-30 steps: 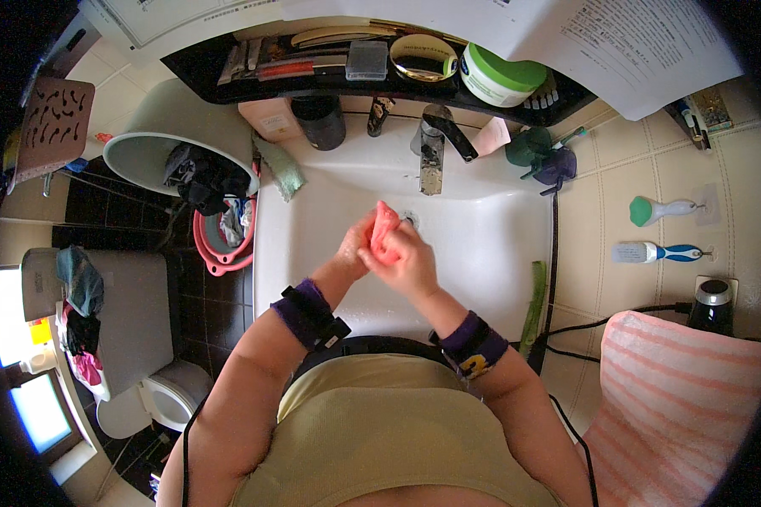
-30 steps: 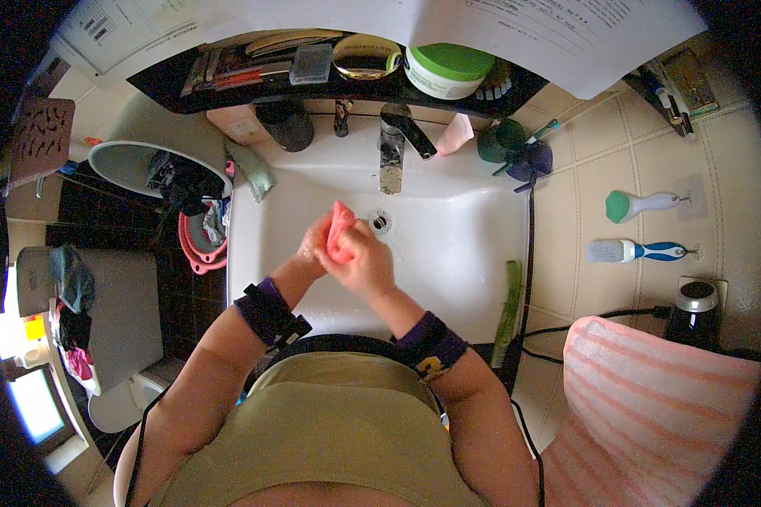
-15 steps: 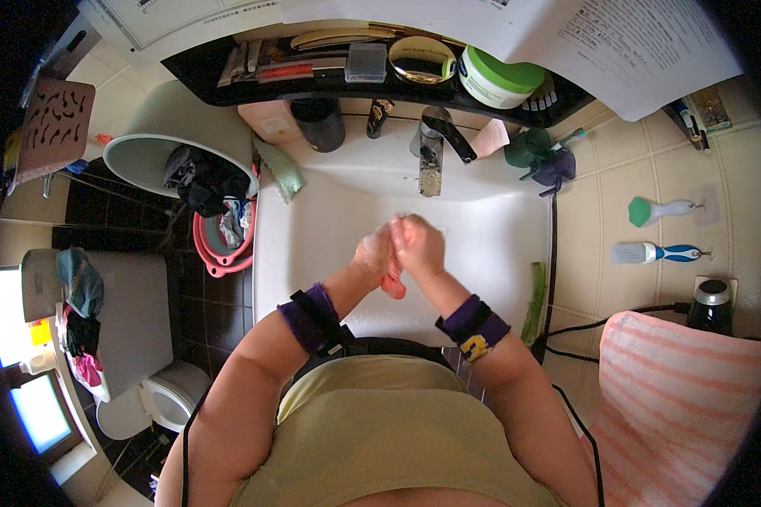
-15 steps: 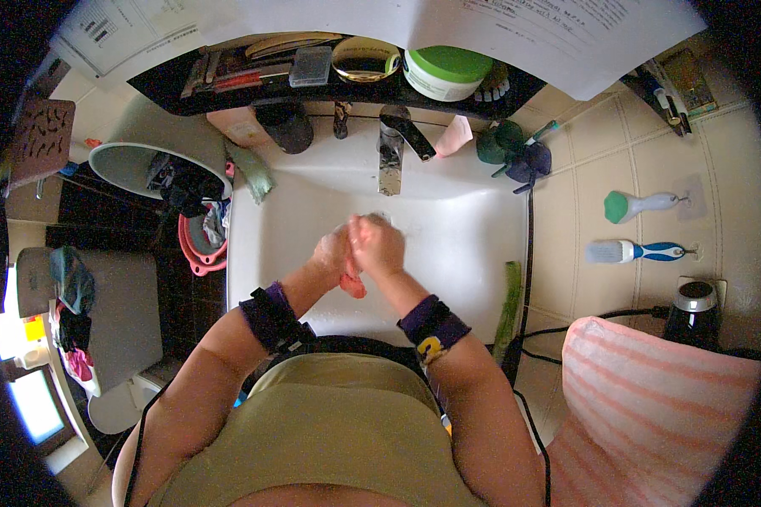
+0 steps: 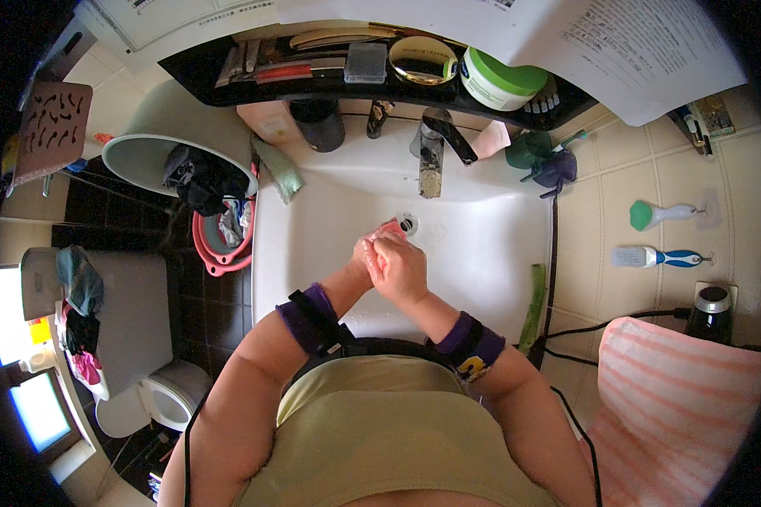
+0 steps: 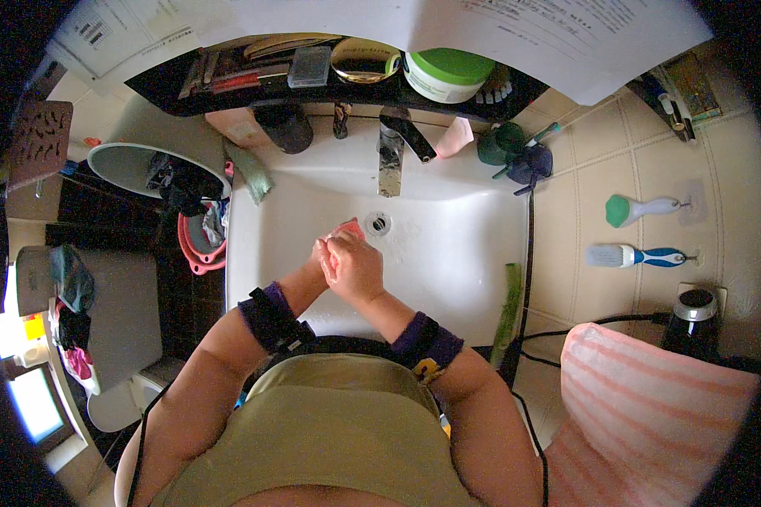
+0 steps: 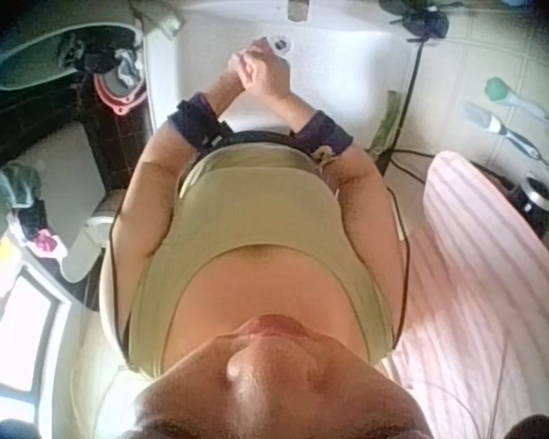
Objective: The person wipes a tiled floor with a cloth by hand while kneeling. Then, the person rinses the cloth in a sink under running water, pours liquid from a white bottle onto the cloth, and continues to rinse and wring it.
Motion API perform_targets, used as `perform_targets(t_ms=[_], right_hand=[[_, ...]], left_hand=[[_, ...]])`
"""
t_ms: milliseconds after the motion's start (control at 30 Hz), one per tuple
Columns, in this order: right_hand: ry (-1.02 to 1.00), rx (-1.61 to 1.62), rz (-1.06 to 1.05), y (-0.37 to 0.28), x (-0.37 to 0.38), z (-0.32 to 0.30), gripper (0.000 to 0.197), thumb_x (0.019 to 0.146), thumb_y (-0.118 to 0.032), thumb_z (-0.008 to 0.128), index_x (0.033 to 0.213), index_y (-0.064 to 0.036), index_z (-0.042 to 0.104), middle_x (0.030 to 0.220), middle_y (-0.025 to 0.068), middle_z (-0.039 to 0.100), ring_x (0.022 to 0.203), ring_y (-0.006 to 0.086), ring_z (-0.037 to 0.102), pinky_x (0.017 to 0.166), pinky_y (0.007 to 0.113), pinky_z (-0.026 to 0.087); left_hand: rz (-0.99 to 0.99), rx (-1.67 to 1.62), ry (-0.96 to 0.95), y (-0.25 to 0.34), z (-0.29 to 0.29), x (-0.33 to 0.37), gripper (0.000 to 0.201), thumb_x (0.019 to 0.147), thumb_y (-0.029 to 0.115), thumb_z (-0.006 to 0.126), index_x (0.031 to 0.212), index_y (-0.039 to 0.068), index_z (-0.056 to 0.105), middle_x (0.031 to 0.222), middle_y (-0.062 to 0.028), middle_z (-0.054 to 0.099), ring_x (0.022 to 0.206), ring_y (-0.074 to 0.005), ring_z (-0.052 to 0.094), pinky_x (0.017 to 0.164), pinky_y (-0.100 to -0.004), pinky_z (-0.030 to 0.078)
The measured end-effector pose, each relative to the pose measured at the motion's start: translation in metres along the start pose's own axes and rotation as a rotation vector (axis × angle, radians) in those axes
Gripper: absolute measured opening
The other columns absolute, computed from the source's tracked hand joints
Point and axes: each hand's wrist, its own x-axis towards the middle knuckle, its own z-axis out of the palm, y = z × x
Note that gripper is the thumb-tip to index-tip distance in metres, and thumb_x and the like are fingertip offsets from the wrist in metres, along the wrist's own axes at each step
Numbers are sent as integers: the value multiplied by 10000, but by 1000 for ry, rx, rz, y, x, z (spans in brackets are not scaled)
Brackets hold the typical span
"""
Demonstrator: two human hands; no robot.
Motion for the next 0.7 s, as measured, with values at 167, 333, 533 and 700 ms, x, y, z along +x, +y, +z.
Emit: perform_targets(t_ms=[167, 333, 533, 700], right_hand=[[-85, -23, 509, 38, 6, -6, 309, 900, -327, 582, 728, -72, 601, 740, 119, 637, 649, 338, 620, 569, 441, 486], [-23, 70, 295, 4, 0, 3, 257, 893, -298, 601, 771, -72, 605, 770, 138, 640, 676, 370, 614, 597, 463, 483], [-189, 381, 888, 97, -10, -20, 522, 893, -570, 568, 755, -73, 644, 678, 54, 648, 556, 248, 598, 541, 405, 456], [-130, 1241, 1383, 83, 12, -55, 580, 844, -637, 600, 1004, -82, 652, 912, 53, 689, 852, 186, 652, 767, 329, 500]], left_hand=[[-246, -460, 163, 33, 10, -9, 438, 829, 400, 612, 1108, 68, 555, 1078, -85, 606, 875, -194, 589, 769, -366, 500], [90, 781, 48, 28, -10, -16, 455, 904, 477, 562, 1124, 80, 588, 1001, -80, 662, 888, -132, 608, 742, -315, 504], [-243, -545, -19, 79, -4, -28, 422, 926, 469, 583, 1002, 57, 628, 766, -29, 619, 598, -110, 571, 516, -273, 477], [-324, -166, -248, 58, -42, -34, 353, 838, 374, 694, 988, 57, 652, 788, -56, 638, 715, -150, 631, 626, -307, 522]])
